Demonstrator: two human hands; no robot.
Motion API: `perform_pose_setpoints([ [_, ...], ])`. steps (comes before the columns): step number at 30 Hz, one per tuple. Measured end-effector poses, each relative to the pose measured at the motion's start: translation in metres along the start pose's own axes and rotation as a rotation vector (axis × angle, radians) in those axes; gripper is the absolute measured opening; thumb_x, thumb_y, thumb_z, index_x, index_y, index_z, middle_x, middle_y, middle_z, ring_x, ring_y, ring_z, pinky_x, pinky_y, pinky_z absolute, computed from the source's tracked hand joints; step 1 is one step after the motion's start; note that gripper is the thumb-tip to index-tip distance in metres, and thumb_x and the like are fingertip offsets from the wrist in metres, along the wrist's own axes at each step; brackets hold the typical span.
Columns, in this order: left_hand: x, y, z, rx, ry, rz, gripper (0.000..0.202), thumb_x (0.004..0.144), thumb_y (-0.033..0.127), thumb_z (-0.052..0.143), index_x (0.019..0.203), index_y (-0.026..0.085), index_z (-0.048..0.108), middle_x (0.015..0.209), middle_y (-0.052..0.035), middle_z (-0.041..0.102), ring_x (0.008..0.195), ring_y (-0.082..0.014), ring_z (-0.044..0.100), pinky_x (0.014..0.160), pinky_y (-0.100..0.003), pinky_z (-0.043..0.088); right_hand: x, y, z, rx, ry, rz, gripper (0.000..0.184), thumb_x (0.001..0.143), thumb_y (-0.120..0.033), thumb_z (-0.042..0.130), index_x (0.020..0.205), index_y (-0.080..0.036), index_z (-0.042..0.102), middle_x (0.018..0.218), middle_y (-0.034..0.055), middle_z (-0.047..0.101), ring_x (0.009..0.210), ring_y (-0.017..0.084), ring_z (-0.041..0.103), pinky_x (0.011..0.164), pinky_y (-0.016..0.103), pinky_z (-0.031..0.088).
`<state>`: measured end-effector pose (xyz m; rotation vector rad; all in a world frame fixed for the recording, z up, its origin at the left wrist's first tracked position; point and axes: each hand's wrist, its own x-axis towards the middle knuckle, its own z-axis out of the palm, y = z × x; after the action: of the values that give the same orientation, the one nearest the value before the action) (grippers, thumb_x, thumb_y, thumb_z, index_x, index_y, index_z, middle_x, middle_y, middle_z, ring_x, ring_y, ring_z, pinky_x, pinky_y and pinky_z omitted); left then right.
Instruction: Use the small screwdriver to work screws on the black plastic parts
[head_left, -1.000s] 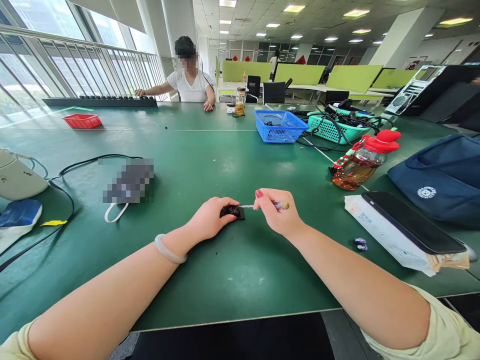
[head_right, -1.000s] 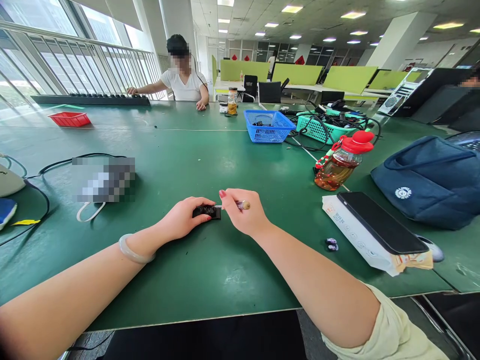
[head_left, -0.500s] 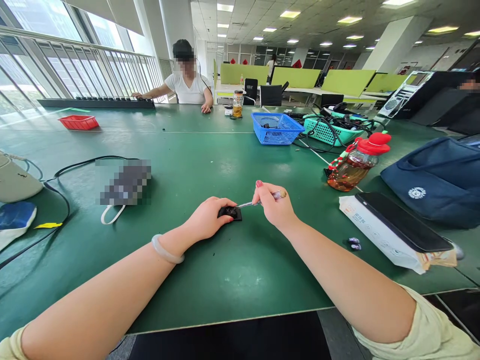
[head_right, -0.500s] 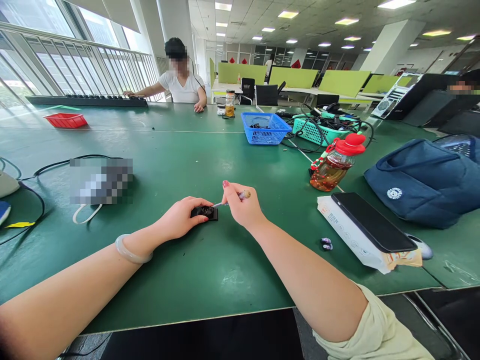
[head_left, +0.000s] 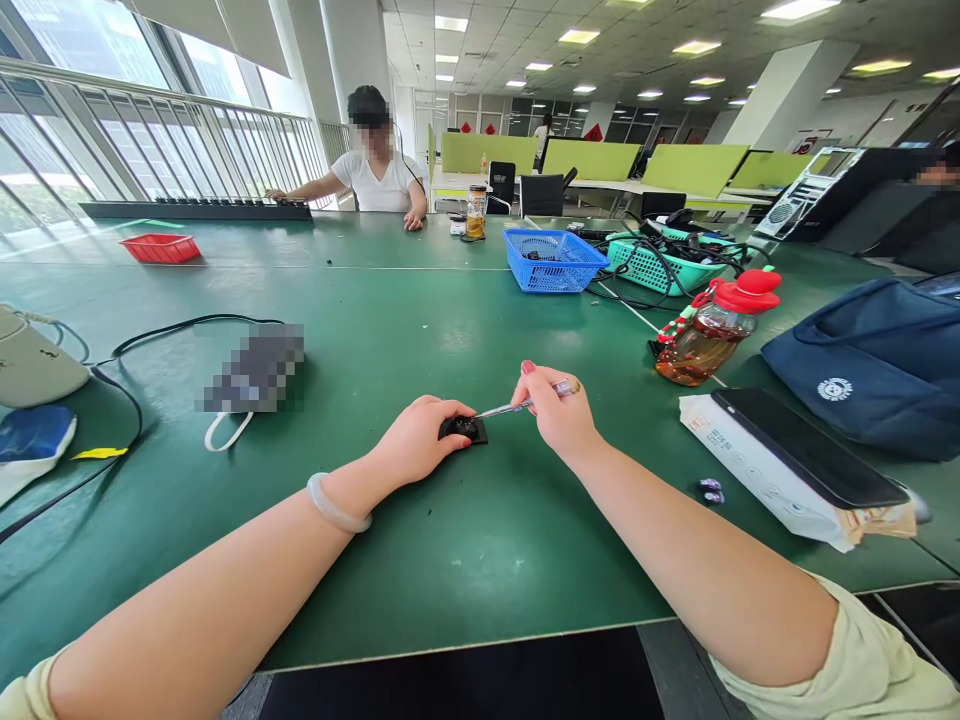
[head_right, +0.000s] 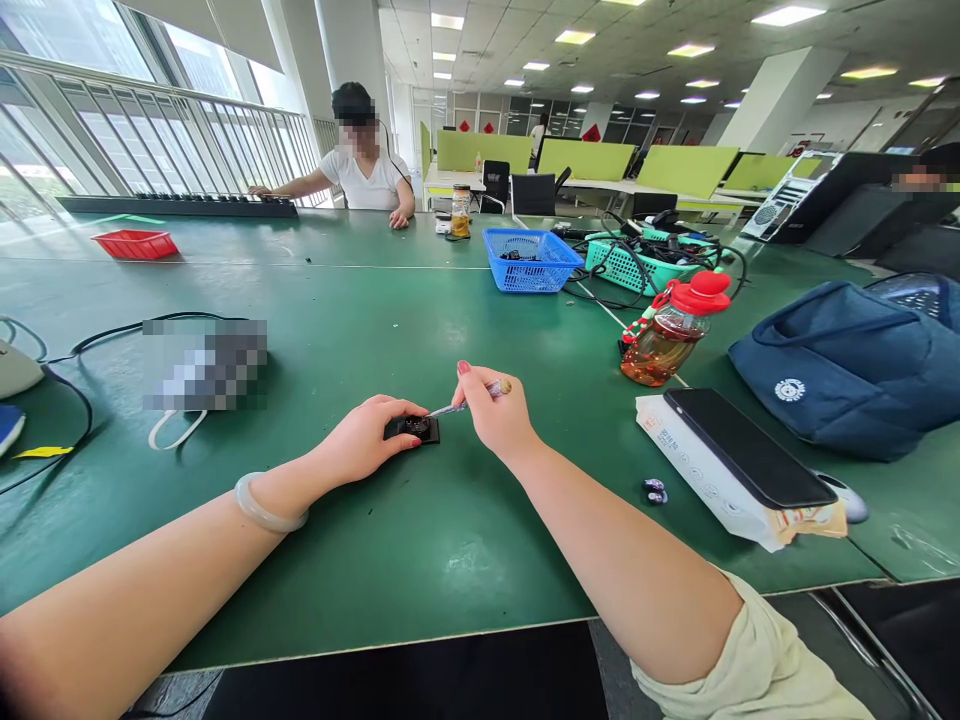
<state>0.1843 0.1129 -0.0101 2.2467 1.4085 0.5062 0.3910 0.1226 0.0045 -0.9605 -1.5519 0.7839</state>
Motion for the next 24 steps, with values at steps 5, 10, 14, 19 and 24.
perform_pose_setpoints([
  [5, 0.0, -0.001, 0.002, 0.009, 0.01, 0.011, 0.033, 0.086, 0.029, 0.065, 0.119, 0.028, 0.067, 0.115, -0.0039, 0.07, 0.114, -0.0262, 0.058, 0.101, -0.043, 0.049, -0.008, -0.008, 0.0, -0.076, 0.013, -0.17, 0.065, 0.09, -0.067, 0.045, 0.047, -0.02, 0.056, 0.045, -0.0002, 0.043, 0.045, 0.011, 0.038, 0.047, 0.029, 0.03],
  [10, -0.001, -0.002, 0.002, 0.01, 0.014, 0.017, 0.034, 0.086, 0.03, 0.065, 0.12, 0.027, 0.066, 0.117, -0.0038, 0.07, 0.116, -0.0263, 0.057, 0.102, -0.044, 0.049, -0.01, -0.011, -0.001, -0.121, 0.003, -0.267, 0.065, 0.093, -0.063, 0.042, 0.047, -0.02, 0.056, 0.045, 0.0007, 0.048, 0.045, 0.011, 0.043, 0.047, 0.028, 0.033],
  [14, -0.001, -0.002, 0.003, 0.01, 0.017, 0.024, 0.034, 0.087, 0.032, 0.064, 0.12, 0.027, 0.066, 0.117, -0.0037, 0.07, 0.115, -0.0263, 0.058, 0.102, -0.044, 0.049, -0.011, -0.007, 0.0, -0.142, -0.014, -0.284, 0.063, 0.095, -0.059, 0.041, 0.049, -0.02, 0.057, 0.046, 0.0005, 0.049, 0.045, 0.011, 0.044, 0.047, 0.027, 0.034],
  [19, -0.001, -0.002, 0.003, 0.008, 0.023, 0.019, 0.035, 0.086, 0.033, 0.064, 0.121, 0.028, 0.066, 0.117, -0.0029, 0.07, 0.116, -0.0263, 0.058, 0.102, -0.043, 0.049, -0.012, -0.003, 0.001, -0.161, -0.025, -0.33, 0.059, 0.098, -0.049, 0.042, 0.05, -0.019, 0.056, 0.046, -0.0007, 0.049, 0.044, 0.01, 0.042, 0.045, 0.026, 0.032],
  [24, -0.001, -0.003, 0.003, 0.009, 0.024, 0.012, 0.035, 0.087, 0.033, 0.064, 0.121, 0.028, 0.066, 0.116, -0.003, 0.07, 0.115, -0.0263, 0.059, 0.102, -0.042, 0.05, -0.013, -0.003, 0.002, -0.258, -0.049, -0.409, 0.058, 0.1, -0.044, 0.038, 0.049, -0.02, 0.051, 0.045, -0.0014, 0.046, 0.043, 0.009, 0.041, 0.046, 0.025, 0.032],
])
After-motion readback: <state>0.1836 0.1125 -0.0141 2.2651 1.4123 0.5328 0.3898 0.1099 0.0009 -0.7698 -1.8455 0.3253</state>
